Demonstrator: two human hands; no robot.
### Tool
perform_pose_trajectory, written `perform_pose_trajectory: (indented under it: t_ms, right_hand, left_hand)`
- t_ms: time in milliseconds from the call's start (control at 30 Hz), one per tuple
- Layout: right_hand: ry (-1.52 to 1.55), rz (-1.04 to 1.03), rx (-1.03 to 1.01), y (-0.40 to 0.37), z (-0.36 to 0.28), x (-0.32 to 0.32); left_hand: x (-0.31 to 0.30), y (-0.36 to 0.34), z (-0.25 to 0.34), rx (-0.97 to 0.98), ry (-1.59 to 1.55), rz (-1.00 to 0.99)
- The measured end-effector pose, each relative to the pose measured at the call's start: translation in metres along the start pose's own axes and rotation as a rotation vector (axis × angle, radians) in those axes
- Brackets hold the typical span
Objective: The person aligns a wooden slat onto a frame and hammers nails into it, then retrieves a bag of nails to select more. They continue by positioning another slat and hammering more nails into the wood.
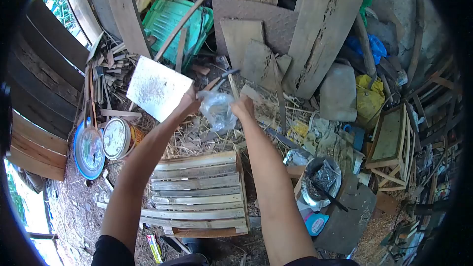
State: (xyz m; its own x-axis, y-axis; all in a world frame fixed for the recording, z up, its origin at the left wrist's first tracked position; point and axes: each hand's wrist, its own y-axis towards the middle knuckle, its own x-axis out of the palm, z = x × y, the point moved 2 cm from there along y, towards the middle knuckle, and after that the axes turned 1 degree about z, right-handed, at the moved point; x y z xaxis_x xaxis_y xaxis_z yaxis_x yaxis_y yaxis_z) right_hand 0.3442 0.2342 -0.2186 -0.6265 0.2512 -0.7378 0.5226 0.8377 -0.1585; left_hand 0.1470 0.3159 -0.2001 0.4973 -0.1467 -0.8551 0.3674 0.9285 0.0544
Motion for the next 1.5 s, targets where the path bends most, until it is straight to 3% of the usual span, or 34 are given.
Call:
perform_pose_trajectory:
  t_ms: [33,133,167,200,233,300,333,367,400,433,467,500,533,567,633,667,767,833,900,967,1033,1100,1167,1233,1267,1367,1433,1500]
  right_hand:
    - [-0.036,0.001,-0.057,-0.002,0.003,0.004]
    - [-0.153,-0.016,-0.054,-0.025,-0.013,-0.013]
    - [-0.151,-0.019,-0.053,-0.029,-0.018,-0.014]
    - [0.144,-0.08,0.156,-0.033,-0.02,-0.012]
    - [0.441,-0.139,0.362,-0.034,-0.02,-0.008]
    - [0.426,-0.153,0.252,0.019,0.043,0.053]
    - [0.404,-0.164,0.149,0.039,0.066,0.075]
    - [0.41,-0.163,0.15,0.029,0.061,0.065]
    - [0.204,-0.153,0.002,0.01,0.047,0.042]
    - [-0.006,-0.14,-0.146,-0.001,0.038,0.03]
    - [-0.094,-0.16,-0.193,0.001,0.039,0.035]
    - [-0.097,-0.159,-0.186,0.006,0.043,0.042]
    - [0.039,-0.268,-0.099,0.013,0.051,0.056]
    - [0.179,-0.375,-0.011,0.018,0.059,0.07]
    - [0.195,-0.342,0.004,0.021,0.063,0.082]
    - [0.234,-0.314,0.043,0.023,0.064,0.084]
    - [0.338,-0.257,0.078,0.02,0.068,0.09]
    - [0.408,-0.21,0.057,0.011,0.052,0.072]
    - [0.601,-0.251,0.221,-0.013,0.028,0.043]
    - [0.534,-0.306,0.208,-0.016,0.018,0.025]
    - [0.466,-0.342,0.206,-0.017,0.004,-0.008]
    - [0.054,-0.647,0.187,-0.021,-0.019,-0.041]
    - [0.137,-0.579,0.146,-0.038,-0.021,-0.079]
    - [0.301,-0.485,0.068,-0.058,-0.016,-0.117]
    - [0.415,-0.466,-0.007,-0.07,-0.008,-0.138]
    - [0.565,-0.325,0.221,-0.137,-0.008,-0.218]
    - [0.591,-0.279,0.225,-0.184,-0.003,-0.262]
    - [0.623,-0.237,0.237,-0.218,0.02,-0.282]
  left_hand:
    - [0.0,-0.009,0.001,0.062,0.057,0.121]
    - [-0.008,-0.004,0.019,0.041,0.2,-0.064]
    - [0.004,0.001,0.039,0.431,0.578,-0.495]
    - [0.011,-0.003,0.044,0.825,0.948,-0.93]
    - [0.011,-0.01,0.029,0.314,0.172,-0.757]
    - [0.024,-0.012,0.024,0.214,-0.303,-0.681]
    - [0.038,-0.009,0.014,0.215,-0.298,-0.681]
    - [0.055,-0.004,0.001,0.374,-0.199,-0.642]
    - [0.067,-0.001,-0.005,0.534,-0.102,-0.599]
    - [0.062,-0.007,0.002,0.538,-0.101,-0.599]
    - [0.049,-0.018,0.016,0.585,0.144,-0.544]
    - [0.047,-0.029,0.023,0.625,0.385,-0.485]
    - [0.062,-0.029,0.01,0.659,0.319,-0.305]
    - [0.082,-0.026,-0.002,0.662,0.314,-0.313]
    - [0.081,-0.025,0.002,0.494,0.462,-0.375]
    - [0.08,-0.02,0.005,0.565,0.36,-0.3]
    - [0.078,-0.008,0.001,0.615,0.175,-0.391]
    - [0.071,-0.004,0.003,0.668,0.062,-0.32]
    - [0.052,-0.005,0.012,0.451,-0.154,-0.41]
    - [0.017,-0.007,0.042,0.023,-0.201,-0.664]
    - [-0.006,-0.017,0.059,-0.171,-0.53,-0.641]
    - [-0.038,-0.021,0.087,0.382,-0.01,-0.676]
    - [-0.056,-0.035,0.118,0.499,0.091,-0.636]
    - [-0.081,-0.066,0.164,-0.244,-0.894,-0.698]
    - [-0.083,-0.076,0.177,-0.299,-0.987,-0.672]
    - [-0.073,-0.112,0.224,-0.395,-0.958,-0.698]
    - [-0.07,-0.153,0.259,-0.239,-0.972,-0.729]
    - [-0.041,-0.176,0.269,-0.237,-1.128,-0.698]
